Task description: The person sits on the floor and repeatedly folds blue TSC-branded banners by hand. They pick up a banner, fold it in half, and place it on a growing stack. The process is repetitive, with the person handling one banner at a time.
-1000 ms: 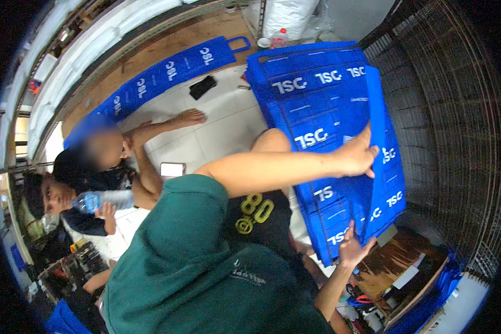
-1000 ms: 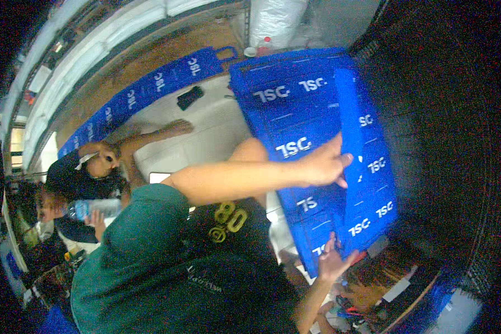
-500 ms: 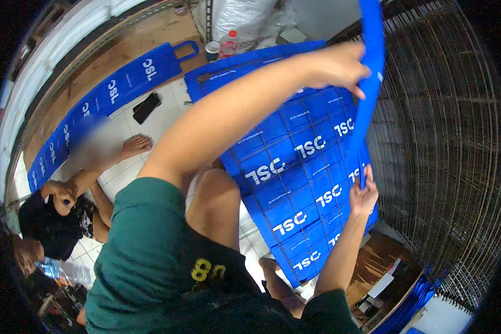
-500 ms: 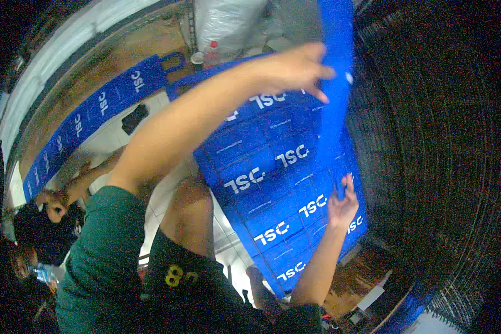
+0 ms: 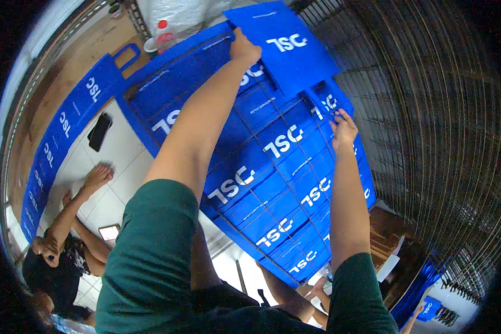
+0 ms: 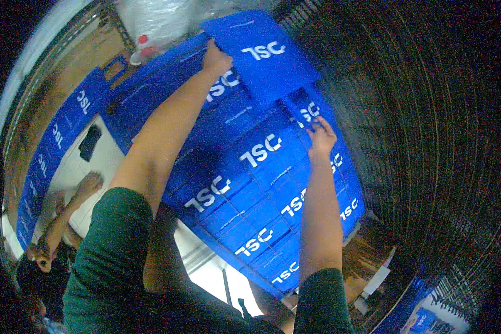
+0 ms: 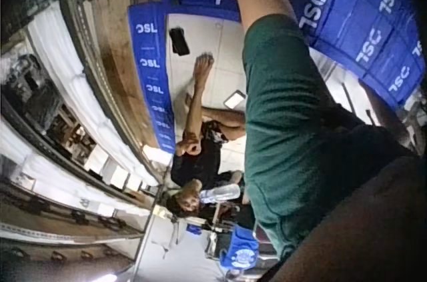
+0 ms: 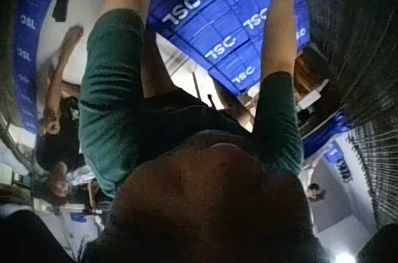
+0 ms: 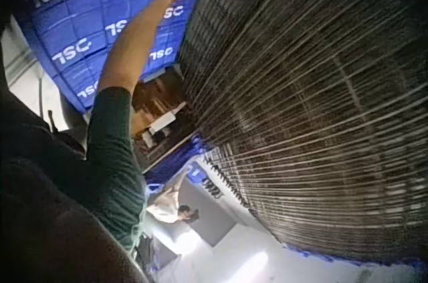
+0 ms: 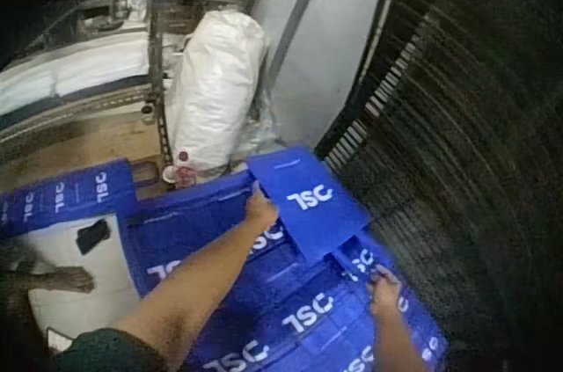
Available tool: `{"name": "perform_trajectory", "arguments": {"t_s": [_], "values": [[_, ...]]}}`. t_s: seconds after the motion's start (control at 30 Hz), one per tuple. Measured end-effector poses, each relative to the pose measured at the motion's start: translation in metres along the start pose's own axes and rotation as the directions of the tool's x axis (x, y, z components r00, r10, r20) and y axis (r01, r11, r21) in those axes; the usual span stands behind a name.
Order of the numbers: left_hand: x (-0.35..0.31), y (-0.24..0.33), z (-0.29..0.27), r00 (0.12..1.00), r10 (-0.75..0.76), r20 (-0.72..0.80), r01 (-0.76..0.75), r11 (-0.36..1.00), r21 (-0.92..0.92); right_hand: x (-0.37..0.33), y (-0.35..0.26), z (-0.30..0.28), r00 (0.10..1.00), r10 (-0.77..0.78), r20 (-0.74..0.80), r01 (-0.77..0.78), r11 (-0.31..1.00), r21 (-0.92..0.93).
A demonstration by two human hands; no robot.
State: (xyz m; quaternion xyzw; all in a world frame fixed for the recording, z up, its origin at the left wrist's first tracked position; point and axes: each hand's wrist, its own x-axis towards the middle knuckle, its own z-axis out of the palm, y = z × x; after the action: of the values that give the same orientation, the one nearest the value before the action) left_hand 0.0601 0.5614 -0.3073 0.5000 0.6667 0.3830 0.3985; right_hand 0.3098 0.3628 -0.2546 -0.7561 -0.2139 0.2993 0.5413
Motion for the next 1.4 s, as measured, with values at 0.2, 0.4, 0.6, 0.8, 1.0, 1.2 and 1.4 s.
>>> {"name": "perform_trajectory", "arguments": {"t_s": [0.2,0.4,0.6,0.8,1.0,1.2,1.4], "values": [[-0.001,-0.019,0.022,1.000,0.021,-0.005,-0.021,0.990,0.140,0.016,0.025,-0.007,0.999,-0.043,0.005,0.043,0.996,-0.082],[-0.005,-0.014,0.037,0.998,0.034,0.043,-0.040,0.989,0.144,0.040,0.036,-0.017,0.992,-0.124,-0.016,0.122,0.989,-0.084],[-0.004,-0.012,0.049,1.000,0.014,0.017,-0.017,0.982,0.189,0.048,0.018,-0.027,0.995,-0.098,-0.022,0.094,0.984,-0.148],[-0.008,-0.014,0.048,1.000,0.027,-0.011,-0.025,0.989,0.145,-0.017,0.030,-0.058,0.960,-0.278,-0.046,0.257,0.931,-0.259],[-0.006,-0.027,0.010,0.973,0.225,0.041,-0.227,0.973,0.040,-0.149,0.064,-0.167,0.961,-0.277,-0.019,0.232,0.839,-0.493],[-0.124,-0.022,-0.093,0.794,0.411,0.447,-0.389,0.910,-0.147,-0.278,0.066,-0.366,0.878,-0.408,-0.249,0.202,0.788,-0.582],[-0.244,-0.016,-0.199,0.579,0.085,0.811,-0.170,0.985,0.018,-0.382,0.007,-0.520,0.516,-0.606,-0.605,0.141,0.758,-0.637]]}}
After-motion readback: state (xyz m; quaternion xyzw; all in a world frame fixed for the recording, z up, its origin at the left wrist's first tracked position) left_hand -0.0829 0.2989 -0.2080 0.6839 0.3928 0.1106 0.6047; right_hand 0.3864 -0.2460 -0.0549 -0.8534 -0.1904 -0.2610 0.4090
